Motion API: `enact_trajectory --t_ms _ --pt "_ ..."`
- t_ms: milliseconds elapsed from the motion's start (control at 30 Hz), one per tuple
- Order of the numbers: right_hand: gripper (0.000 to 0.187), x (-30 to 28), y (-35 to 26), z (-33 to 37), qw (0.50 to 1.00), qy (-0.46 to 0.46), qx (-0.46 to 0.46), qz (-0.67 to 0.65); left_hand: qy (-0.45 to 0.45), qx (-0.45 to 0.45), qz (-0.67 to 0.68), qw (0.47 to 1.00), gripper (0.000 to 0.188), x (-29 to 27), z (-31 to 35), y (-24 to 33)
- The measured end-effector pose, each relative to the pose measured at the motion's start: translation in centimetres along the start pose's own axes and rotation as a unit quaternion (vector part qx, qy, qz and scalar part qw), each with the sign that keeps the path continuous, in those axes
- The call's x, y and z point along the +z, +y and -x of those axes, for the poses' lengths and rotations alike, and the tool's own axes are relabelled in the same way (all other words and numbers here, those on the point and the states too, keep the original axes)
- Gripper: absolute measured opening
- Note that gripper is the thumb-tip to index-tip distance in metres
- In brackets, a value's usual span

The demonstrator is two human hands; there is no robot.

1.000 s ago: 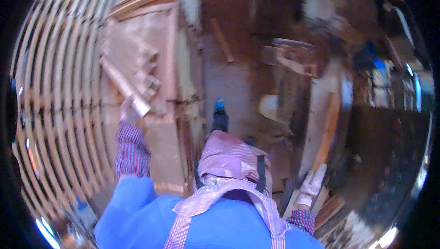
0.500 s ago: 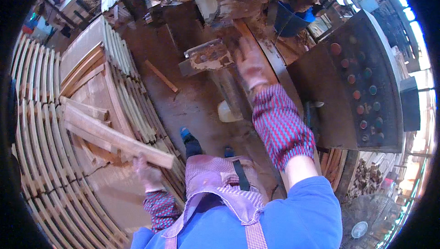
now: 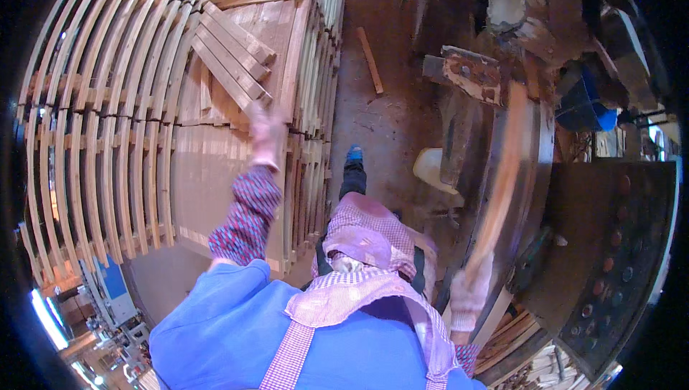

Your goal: The person feeds wood planks into a wood-processing machine, picking them from a stack on the left and pushing them through the feed rollers.

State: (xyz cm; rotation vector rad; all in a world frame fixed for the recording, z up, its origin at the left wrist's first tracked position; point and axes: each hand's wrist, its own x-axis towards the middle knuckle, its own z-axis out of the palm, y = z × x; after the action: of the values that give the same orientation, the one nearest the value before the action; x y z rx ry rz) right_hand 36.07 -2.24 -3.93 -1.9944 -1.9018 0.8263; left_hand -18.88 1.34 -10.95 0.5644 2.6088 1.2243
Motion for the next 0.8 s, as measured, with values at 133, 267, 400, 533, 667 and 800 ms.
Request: enact_trajectory --t_ms 133,267,400,533,667,800 --pt "0.056 2.2 8.1 -1.7 0.976 0.115 -0.117 0.142 0.108 -0.129 -0.11 0.98 0.105 -4.1 -15.4 -16.9" --pt "0.053 2.0 4.4 -11.5 0.908 0.159 -0.183 0.342 0.056 -0.264 -0.029 0.963 0.097 -1.9 -20.8 -13.6" --pt "0.051 1.7 1.1 -24.9 0.905 0.151 -0.223 0.33 0.01 -0.312 0.296 0.903 0.066 -2.9 -22.1 -14.5" --pt "0.049 1.7 1.3 -32.5 0.894 0.154 -0.257 0.333 -0.054 -0.261 0.388 0.882 0.054 -3.8 -22.4 -15.1" --pt "0.051 3.3 -4.1 -35.2 0.893 0.236 -0.246 0.292 -0.131 -0.273 0.339 0.891 0.032 -7.4 -15.5 -8.3" --pt "0.046 7.8 -16.1 -24.5 0.956 -0.041 -0.238 -0.165 -0.098 -0.184 0.495 0.843 0.027 -6.3 -0.7 -1.6"
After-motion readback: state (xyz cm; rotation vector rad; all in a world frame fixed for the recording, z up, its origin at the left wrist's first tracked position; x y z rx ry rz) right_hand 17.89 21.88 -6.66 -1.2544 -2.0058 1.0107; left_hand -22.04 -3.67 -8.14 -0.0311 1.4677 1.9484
